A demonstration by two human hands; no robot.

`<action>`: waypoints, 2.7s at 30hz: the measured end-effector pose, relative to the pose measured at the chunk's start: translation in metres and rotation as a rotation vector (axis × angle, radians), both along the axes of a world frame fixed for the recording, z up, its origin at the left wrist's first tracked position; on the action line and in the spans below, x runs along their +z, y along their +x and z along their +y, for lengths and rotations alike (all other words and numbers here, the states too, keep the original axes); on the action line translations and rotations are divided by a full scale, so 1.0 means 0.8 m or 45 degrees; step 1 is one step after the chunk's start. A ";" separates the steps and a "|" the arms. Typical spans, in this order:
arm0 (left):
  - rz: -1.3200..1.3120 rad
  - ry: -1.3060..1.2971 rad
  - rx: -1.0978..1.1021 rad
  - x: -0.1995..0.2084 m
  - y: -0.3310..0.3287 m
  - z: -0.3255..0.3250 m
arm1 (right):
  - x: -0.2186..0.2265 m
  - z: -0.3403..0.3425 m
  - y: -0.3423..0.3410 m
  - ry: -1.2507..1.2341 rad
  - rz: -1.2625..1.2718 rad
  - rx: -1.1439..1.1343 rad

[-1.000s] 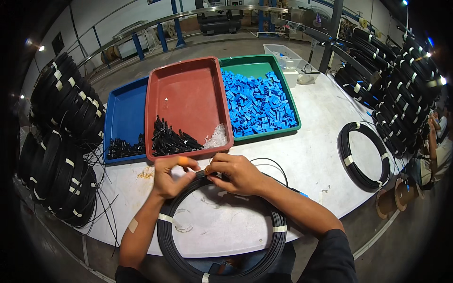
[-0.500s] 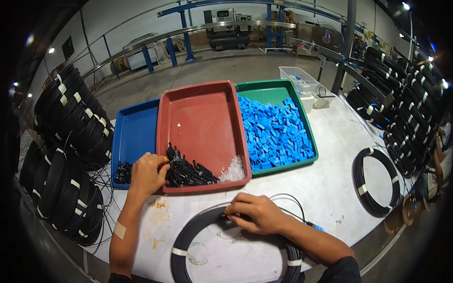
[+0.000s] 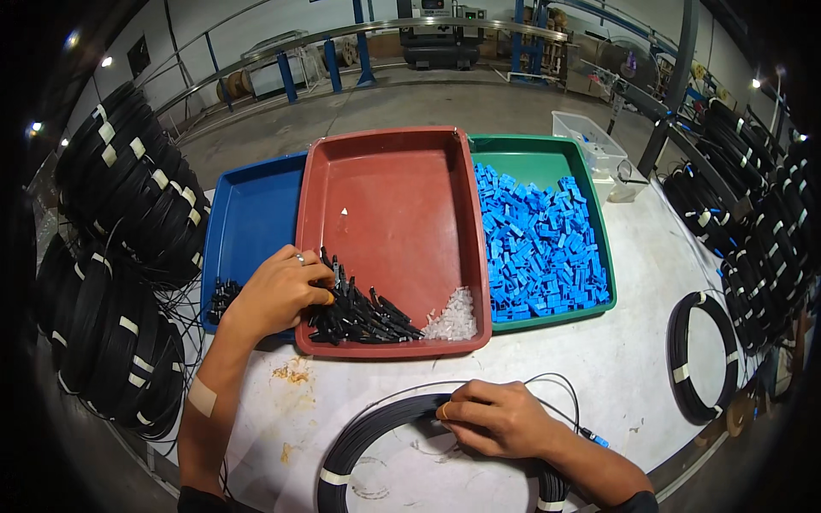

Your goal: The person places a coiled cable onto the table and attaches connector components from trays onto the end of the cable by hand.

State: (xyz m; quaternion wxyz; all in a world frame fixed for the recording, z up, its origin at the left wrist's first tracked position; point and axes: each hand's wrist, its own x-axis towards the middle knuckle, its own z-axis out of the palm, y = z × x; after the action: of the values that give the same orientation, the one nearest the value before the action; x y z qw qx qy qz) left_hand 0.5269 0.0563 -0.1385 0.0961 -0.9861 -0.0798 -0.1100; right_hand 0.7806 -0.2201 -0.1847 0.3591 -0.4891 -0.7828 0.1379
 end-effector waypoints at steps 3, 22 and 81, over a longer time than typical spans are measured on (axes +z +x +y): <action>0.060 -0.041 -0.028 0.001 0.016 -0.013 | -0.004 -0.001 0.005 0.004 0.015 0.007; -1.165 -1.491 0.035 -0.019 0.090 -0.114 | -0.015 -0.004 0.002 0.247 0.182 -0.094; -0.786 -0.945 -0.137 -0.065 0.074 -0.208 | -0.018 0.000 0.006 0.207 0.209 0.004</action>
State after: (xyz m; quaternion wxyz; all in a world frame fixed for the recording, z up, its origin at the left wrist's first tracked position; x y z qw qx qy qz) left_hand 0.5863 -0.1101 -0.1908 -0.2959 -0.8779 -0.0871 -0.3662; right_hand 0.7854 -0.2202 -0.1989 0.4602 -0.4442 -0.7602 0.1142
